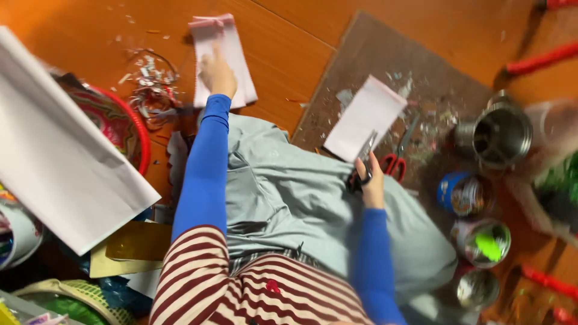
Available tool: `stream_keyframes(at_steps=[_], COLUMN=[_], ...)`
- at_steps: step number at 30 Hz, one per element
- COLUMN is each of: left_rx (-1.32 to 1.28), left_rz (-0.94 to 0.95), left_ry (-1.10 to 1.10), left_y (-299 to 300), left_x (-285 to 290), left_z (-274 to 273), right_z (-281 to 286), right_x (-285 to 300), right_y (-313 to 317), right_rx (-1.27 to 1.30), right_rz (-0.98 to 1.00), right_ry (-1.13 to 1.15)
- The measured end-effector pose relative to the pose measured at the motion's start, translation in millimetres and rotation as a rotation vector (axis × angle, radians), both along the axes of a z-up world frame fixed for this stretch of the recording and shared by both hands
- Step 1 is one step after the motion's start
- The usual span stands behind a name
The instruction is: Cutting strips of paper with red borders using scissors in a workspace.
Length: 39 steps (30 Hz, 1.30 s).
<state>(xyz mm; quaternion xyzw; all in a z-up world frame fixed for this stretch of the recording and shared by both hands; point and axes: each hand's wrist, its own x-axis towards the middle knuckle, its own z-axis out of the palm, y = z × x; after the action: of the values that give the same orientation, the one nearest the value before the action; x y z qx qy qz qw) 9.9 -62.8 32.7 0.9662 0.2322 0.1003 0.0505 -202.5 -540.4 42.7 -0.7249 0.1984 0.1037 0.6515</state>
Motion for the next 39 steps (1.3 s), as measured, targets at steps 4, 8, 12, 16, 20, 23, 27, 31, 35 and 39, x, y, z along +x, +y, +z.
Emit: stream_keyframes(at_steps=[4, 8, 12, 16, 20, 23, 27, 31, 35, 39], left_rx=[-0.372, -0.665, -0.699, -0.735, -1.069, -1.217, -1.333, -1.21, -1.267, -1.535], left_rz=[-0.463, -0.739, -0.513, -0.427, -0.28, -0.336, -0.443, -0.529, -0.536, -0.273], left_ry=[0.119, 0.436, 0.228, 0.148, 0.622, 0.532, 0.372, 0.259, 0.133, 0.188], left_y=[-117, -228, -291, -286, -284, -298, -302, -283, -248, -243], left_x=[-8, -45, -81, -80, -82, -98, -116, -84, -55, -50], left_z=[9, -46, -94, -103, -71, -48, -59, -32, -47, -51], right_z=[5, 0, 10, 26, 22, -13, -1, 71, 98, 103], right_x=[-1, 0, 1, 3, 3, -7, -5, -8, -32, -34], right_y=[11, 14, 13, 16, 18, 16, 18, 16, 31, 51], right_rx=[-0.074, -0.024, -0.042, -0.067, -0.111, -0.198, -0.3, 0.207, 0.231, 0.474], right_rz=[-0.021, -0.069, -0.049, -0.058, -0.05, -0.049, -0.031, -0.134, 0.049, 0.189], right_ry=[0.012, 0.062, 0.122, 0.149, 0.094, -0.085, -0.107, 0.135, 0.131, 0.279])
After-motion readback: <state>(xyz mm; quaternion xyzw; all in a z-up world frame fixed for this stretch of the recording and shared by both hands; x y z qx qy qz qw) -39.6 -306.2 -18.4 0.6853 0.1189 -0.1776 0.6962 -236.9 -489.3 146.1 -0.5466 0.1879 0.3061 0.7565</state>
